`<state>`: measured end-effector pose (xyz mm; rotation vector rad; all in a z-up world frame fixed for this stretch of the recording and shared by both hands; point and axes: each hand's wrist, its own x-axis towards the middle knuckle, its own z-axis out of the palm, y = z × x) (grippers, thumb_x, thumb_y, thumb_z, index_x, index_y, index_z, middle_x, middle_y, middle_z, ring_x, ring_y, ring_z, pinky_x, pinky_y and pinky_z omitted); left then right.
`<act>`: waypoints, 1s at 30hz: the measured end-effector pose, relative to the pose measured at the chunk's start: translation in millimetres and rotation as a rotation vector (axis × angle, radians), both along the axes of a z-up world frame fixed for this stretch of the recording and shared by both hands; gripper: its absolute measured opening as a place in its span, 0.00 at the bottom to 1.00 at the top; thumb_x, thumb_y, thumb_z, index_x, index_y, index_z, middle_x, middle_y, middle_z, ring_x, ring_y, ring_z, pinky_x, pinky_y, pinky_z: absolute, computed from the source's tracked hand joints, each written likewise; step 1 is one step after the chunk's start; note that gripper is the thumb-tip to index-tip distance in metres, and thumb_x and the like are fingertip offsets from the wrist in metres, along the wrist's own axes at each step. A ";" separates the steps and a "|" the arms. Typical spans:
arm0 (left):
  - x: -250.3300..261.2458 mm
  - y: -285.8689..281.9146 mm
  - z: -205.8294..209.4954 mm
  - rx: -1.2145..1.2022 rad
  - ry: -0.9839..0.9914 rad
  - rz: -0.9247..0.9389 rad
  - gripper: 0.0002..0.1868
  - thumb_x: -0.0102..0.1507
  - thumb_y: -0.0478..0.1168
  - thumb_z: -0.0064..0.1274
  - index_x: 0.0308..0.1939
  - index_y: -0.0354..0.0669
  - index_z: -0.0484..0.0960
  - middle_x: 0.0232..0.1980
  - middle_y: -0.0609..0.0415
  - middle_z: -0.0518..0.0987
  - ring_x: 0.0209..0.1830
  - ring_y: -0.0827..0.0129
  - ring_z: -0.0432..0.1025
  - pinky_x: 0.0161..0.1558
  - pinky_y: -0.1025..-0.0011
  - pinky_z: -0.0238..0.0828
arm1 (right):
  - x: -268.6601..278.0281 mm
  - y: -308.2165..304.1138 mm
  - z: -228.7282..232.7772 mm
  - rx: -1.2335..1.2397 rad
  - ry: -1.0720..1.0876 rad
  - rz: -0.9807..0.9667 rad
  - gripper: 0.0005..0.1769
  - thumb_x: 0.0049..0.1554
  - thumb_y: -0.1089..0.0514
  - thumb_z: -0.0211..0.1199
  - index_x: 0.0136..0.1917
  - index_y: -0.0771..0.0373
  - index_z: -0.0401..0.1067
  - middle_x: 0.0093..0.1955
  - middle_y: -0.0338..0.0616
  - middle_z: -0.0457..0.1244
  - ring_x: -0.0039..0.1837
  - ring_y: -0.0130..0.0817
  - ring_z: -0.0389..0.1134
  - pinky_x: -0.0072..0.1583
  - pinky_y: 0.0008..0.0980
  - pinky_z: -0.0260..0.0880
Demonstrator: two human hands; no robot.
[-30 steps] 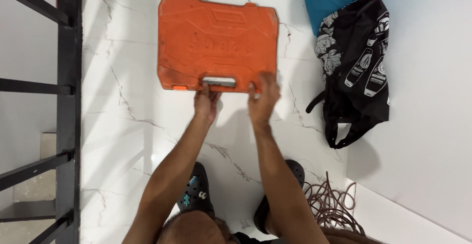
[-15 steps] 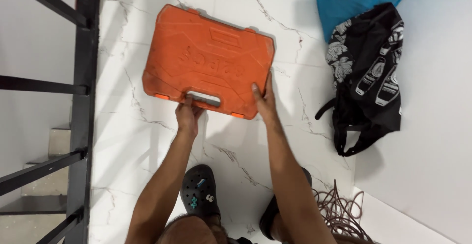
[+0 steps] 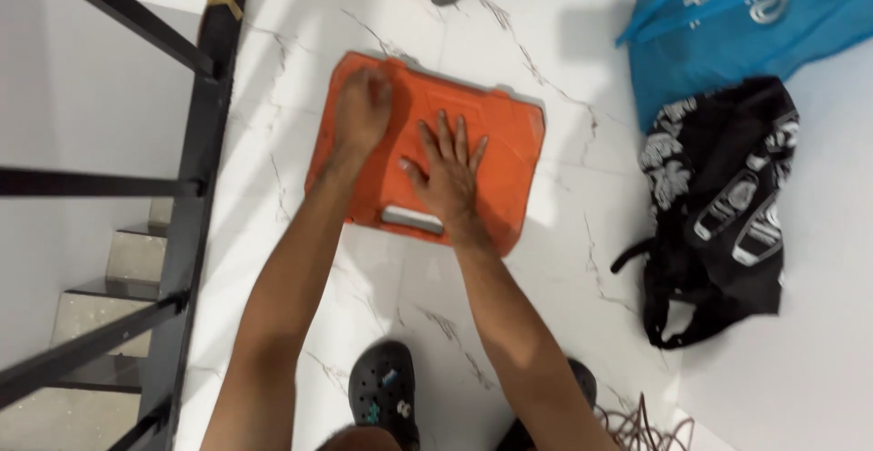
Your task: Organizing wrenches and sockets into a plastic tool case and closing it.
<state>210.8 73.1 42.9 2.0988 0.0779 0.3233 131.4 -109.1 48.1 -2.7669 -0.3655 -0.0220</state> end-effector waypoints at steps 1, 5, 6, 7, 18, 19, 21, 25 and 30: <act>21.0 0.8 10.8 0.085 0.050 0.001 0.10 0.67 0.36 0.54 0.49 0.34 0.78 0.52 0.40 0.78 0.52 0.47 0.74 0.53 0.59 0.72 | 4.7 5.3 5.5 -0.015 0.015 0.013 0.42 0.62 0.29 0.53 0.81 0.51 0.55 0.87 0.46 0.39 0.86 0.53 0.32 0.77 0.72 0.20; 107.5 8.0 -2.5 0.384 0.038 0.000 0.29 0.64 0.34 0.58 0.69 0.34 0.69 0.75 0.37 0.62 0.74 0.42 0.58 0.69 0.55 0.64 | 21.6 8.4 8.1 -0.071 0.033 0.063 0.51 0.57 0.19 0.51 0.83 0.47 0.52 0.87 0.40 0.35 0.86 0.50 0.28 0.77 0.71 0.15; 127.7 10.2 -6.8 0.382 0.038 -0.004 0.29 0.64 0.34 0.58 0.69 0.34 0.69 0.75 0.37 0.62 0.74 0.42 0.58 0.69 0.55 0.64 | 26.1 8.3 8.1 -0.073 0.034 0.059 0.51 0.57 0.19 0.51 0.83 0.47 0.52 0.87 0.40 0.35 0.86 0.50 0.28 0.77 0.71 0.15; 147.6 12.3 -11.2 0.498 0.145 -0.037 0.34 0.63 0.34 0.57 0.72 0.36 0.62 0.78 0.39 0.55 0.77 0.43 0.51 0.69 0.50 0.61 | 30.4 8.3 8.3 -0.075 0.041 0.081 0.52 0.56 0.18 0.50 0.83 0.46 0.51 0.87 0.40 0.35 0.86 0.50 0.28 0.77 0.70 0.15; 245.3 8.4 -53.4 1.012 0.237 -0.134 0.41 0.64 0.36 0.51 0.80 0.44 0.51 0.83 0.53 0.47 0.82 0.42 0.35 0.73 0.35 0.44 | 39.3 7.4 17.7 -0.121 0.071 0.114 0.52 0.54 0.17 0.50 0.82 0.43 0.52 0.87 0.43 0.35 0.86 0.51 0.29 0.77 0.70 0.19; 247.2 7.1 -48.8 0.962 0.289 -0.111 0.41 0.65 0.36 0.52 0.80 0.44 0.52 0.83 0.53 0.49 0.83 0.43 0.36 0.74 0.35 0.44 | 41.7 7.5 16.9 -0.100 0.062 0.123 0.51 0.54 0.17 0.51 0.82 0.42 0.52 0.87 0.45 0.35 0.86 0.51 0.30 0.77 0.71 0.20; 242.6 6.2 -51.3 0.910 0.354 -0.101 0.41 0.65 0.36 0.53 0.81 0.44 0.53 0.83 0.52 0.51 0.84 0.44 0.37 0.76 0.35 0.43 | 38.0 8.9 16.5 -0.080 0.071 0.127 0.51 0.54 0.18 0.52 0.82 0.41 0.53 0.87 0.46 0.36 0.86 0.52 0.31 0.78 0.71 0.21; 240.1 -7.6 -78.3 0.870 0.226 -0.104 0.39 0.64 0.35 0.53 0.78 0.37 0.55 0.81 0.42 0.55 0.81 0.41 0.43 0.76 0.38 0.43 | 33.3 5.7 19.8 -0.062 0.044 0.131 0.48 0.55 0.21 0.55 0.81 0.40 0.54 0.87 0.46 0.38 0.86 0.53 0.34 0.79 0.70 0.27; 201.8 -39.7 -63.3 0.775 0.248 -0.161 0.36 0.63 0.32 0.50 0.74 0.35 0.56 0.77 0.39 0.58 0.80 0.42 0.43 0.73 0.31 0.37 | 29.1 3.4 18.0 -0.035 0.010 0.172 0.45 0.57 0.24 0.56 0.81 0.40 0.54 0.86 0.48 0.40 0.85 0.54 0.38 0.79 0.69 0.31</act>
